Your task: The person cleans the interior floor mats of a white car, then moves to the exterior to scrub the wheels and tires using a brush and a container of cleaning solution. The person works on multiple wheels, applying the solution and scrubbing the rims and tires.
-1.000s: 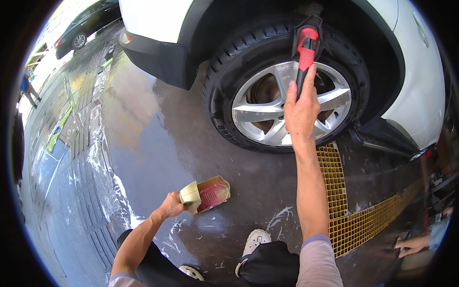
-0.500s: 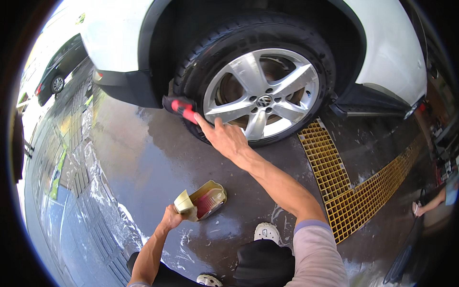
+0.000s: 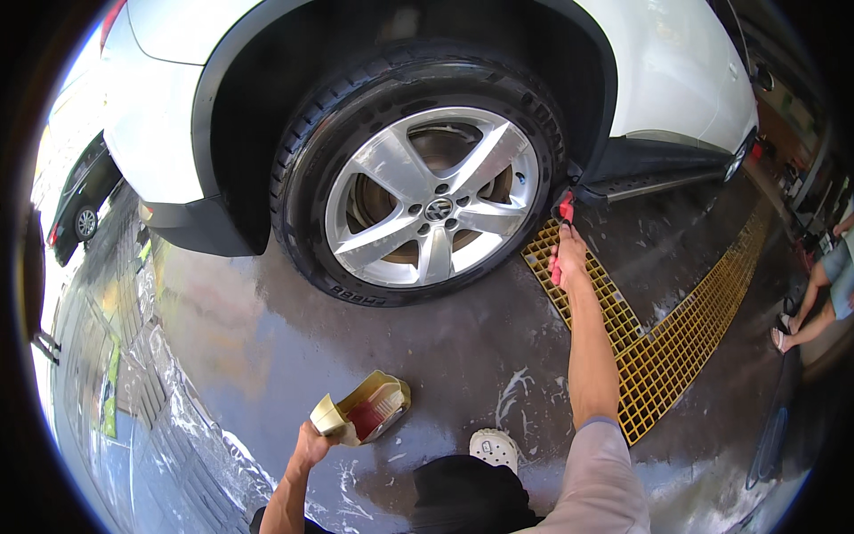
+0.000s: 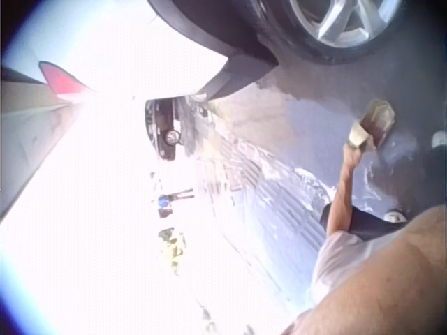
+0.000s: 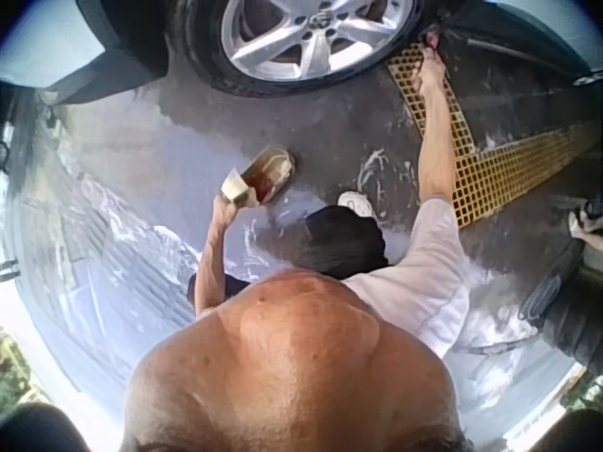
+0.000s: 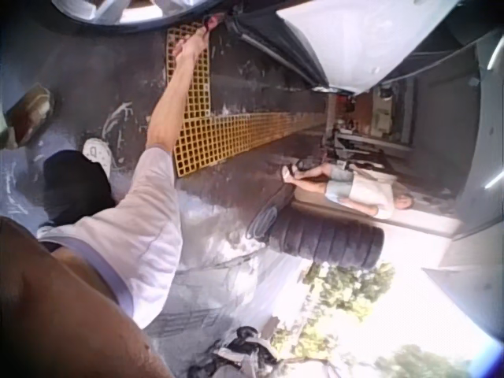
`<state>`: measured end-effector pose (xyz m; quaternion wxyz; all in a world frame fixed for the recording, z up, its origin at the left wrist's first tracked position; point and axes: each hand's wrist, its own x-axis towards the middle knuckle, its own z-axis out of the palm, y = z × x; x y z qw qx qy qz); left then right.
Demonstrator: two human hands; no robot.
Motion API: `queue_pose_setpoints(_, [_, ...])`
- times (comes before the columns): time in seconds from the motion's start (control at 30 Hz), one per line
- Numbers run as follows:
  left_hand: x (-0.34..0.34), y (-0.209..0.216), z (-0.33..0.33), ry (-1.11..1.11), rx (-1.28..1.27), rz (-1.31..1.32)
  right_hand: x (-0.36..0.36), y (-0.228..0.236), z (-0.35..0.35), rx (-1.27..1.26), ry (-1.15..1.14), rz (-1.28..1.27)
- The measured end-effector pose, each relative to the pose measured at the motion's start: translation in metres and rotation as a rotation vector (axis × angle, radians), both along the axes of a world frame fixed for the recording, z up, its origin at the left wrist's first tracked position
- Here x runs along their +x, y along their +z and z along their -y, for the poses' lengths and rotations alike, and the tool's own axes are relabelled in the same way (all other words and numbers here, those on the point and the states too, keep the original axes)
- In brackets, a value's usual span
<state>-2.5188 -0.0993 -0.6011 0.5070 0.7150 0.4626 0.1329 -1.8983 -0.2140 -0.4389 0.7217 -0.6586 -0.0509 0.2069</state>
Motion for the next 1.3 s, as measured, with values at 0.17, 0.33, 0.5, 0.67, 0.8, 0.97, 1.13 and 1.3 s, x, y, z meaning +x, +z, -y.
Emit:
queue_pose_setpoints(0.17, [-0.011,-0.016,-0.006,0.012,0.007,-0.048,-0.058,0.128,-0.024,-0.232,0.016,0.889])
queue_pose_setpoints(0.33, [0.001,0.021,0.008,0.007,0.007,-0.041,-0.053,0.168,-0.069,-0.259,-0.01,1.264])
queue_pose_setpoints(0.5, [0.006,0.026,0.008,0.005,0.026,-0.115,0.013,0.007,-0.062,-0.16,-0.174,0.43])
queue_pose_setpoints(0.67, [0.01,0.018,0.004,0.003,0.025,-0.101,-0.062,-0.206,-0.059,-0.153,0.159,-0.535])
queue_pose_setpoints(0.8, [0.011,0.019,0.004,-0.061,0.048,-0.11,-0.102,-0.214,-0.078,0.296,0.007,-0.856])
queue_pose_setpoints(0.97, [0.0,0.021,0.007,-0.007,0.059,-0.086,-0.076,-0.109,-0.06,0.173,-0.167,-0.216])
queue_pose_setpoints(1.13, [0.012,0.02,0.002,-0.018,0.003,-0.095,0.026,0.031,-0.035,-0.091,-0.281,1.248])
queue_pose_setpoints(1.3, [0.01,0.016,0.005,0.036,-0.001,-0.042,0.071,0.098,-0.047,-0.442,-0.402,2.249])
